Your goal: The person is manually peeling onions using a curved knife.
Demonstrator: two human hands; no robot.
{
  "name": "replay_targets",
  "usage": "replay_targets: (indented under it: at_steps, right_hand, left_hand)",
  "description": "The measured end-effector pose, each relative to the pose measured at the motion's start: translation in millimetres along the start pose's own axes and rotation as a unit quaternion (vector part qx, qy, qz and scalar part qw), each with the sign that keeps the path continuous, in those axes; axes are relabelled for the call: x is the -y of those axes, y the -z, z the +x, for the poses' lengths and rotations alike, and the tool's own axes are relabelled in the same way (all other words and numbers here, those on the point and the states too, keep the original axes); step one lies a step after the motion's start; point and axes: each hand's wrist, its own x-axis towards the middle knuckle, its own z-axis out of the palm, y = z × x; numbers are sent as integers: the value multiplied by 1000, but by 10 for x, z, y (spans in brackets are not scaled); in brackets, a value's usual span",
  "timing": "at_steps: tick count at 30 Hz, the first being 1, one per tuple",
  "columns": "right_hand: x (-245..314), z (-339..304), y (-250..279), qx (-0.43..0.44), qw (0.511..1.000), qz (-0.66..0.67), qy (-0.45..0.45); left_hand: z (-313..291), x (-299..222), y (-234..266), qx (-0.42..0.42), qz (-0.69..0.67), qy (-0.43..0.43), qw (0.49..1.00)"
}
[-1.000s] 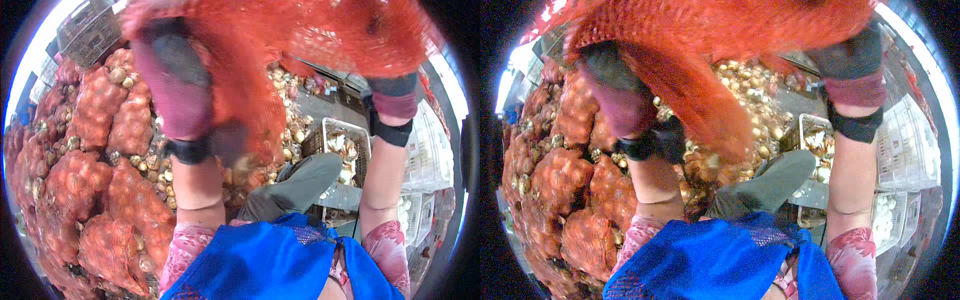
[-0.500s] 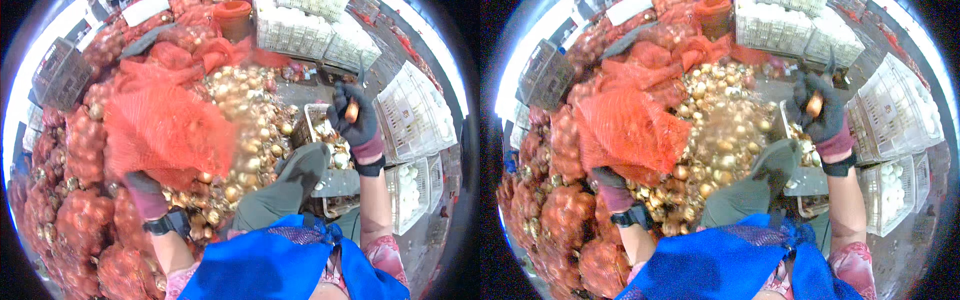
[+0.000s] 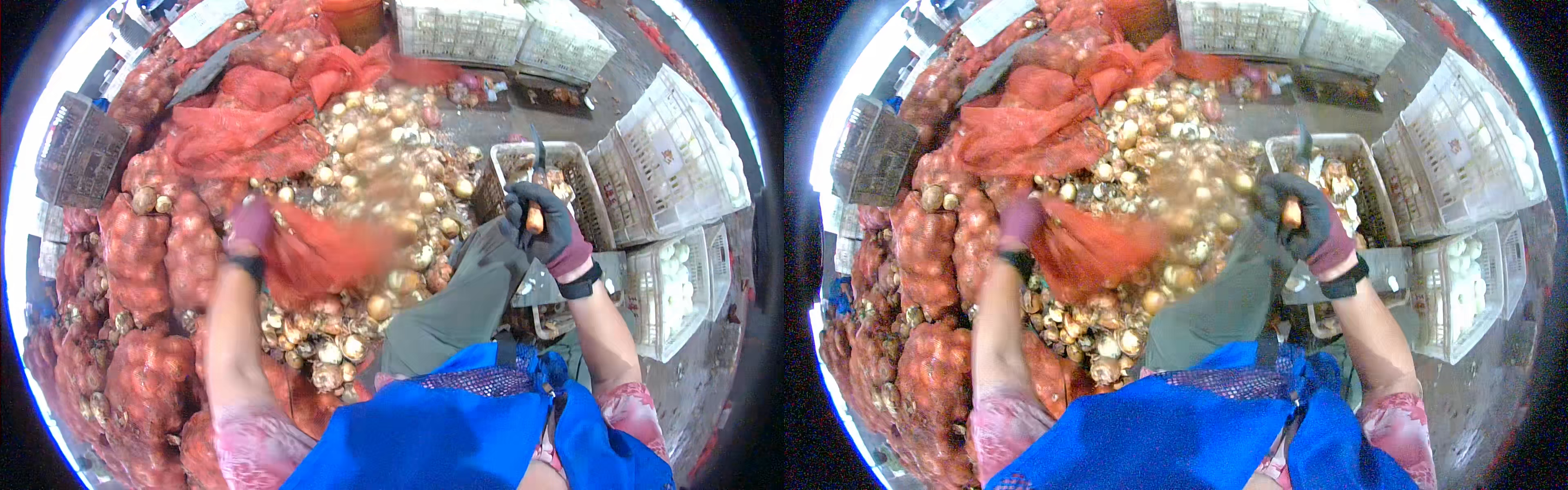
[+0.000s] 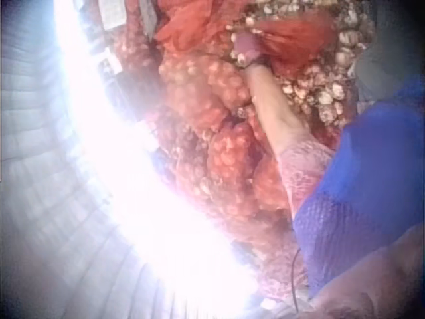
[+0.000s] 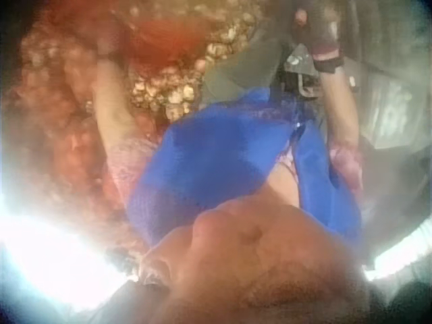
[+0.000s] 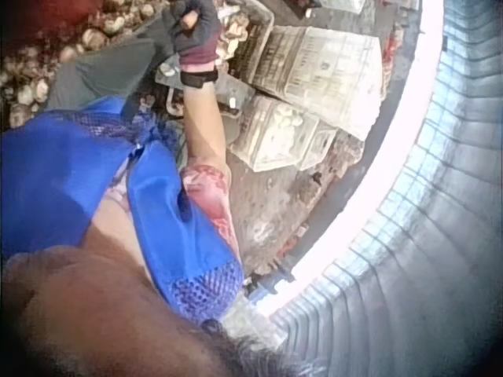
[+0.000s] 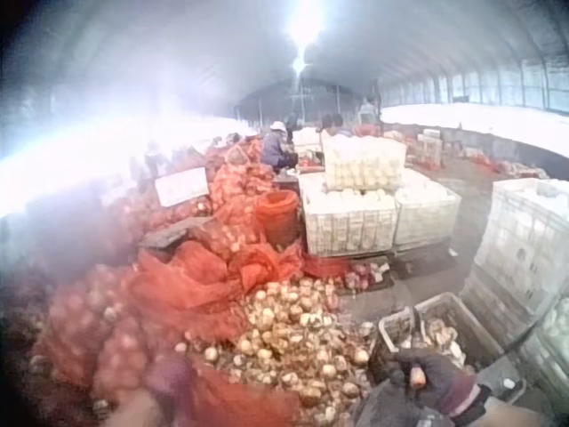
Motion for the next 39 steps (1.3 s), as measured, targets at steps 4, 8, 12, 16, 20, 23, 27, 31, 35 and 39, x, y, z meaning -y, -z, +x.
replay_targets:
  at_steps: [4,8,12,16,20,23,27,31,35,39]
  right_hand:
    - [-43,71,-92,35,980,185,-72]
    - [-249,56,-420,38,991,-108,69]
    - [-318,-27,-367,43,942,-311,120]
    - [-176,-216,-248,5,972,-233,17]
    - [-83,-393,-360,14,977,-203,-68]
    - [-110,-452,-270,-1,971,-225,-81]
    - [-130,-472,-473,-40,988,-99,-114]
    - [-155,-497,-355,-64,981,-173,-62]
    - [-108,-527,-404,-46,971,-228,-55]
    - [-173,-500,-387,-53,950,-305,-32]
  left_hand:
    - [1027,819,1389,-325,-41,204,923]
    - [1437,2055,1595,-367,10,229,902]
    - [1324,1876,249,-324,20,95,941]
    - [487,392,-781,68,-378,120,915]
    - [-1640,42,-1811,258,-341,316,847]
    - [-3258,-447,-1954,278,-207,194,918]
    - [-3909,-1427,-1673,289,-565,485,602]
    - [-3359,-1740,-1253,163,-618,573,513]
    - [-2759,-1583,-1526,-12,-494,436,752]
    - [-2108,-1361,-1730,-55,-442,357,821]
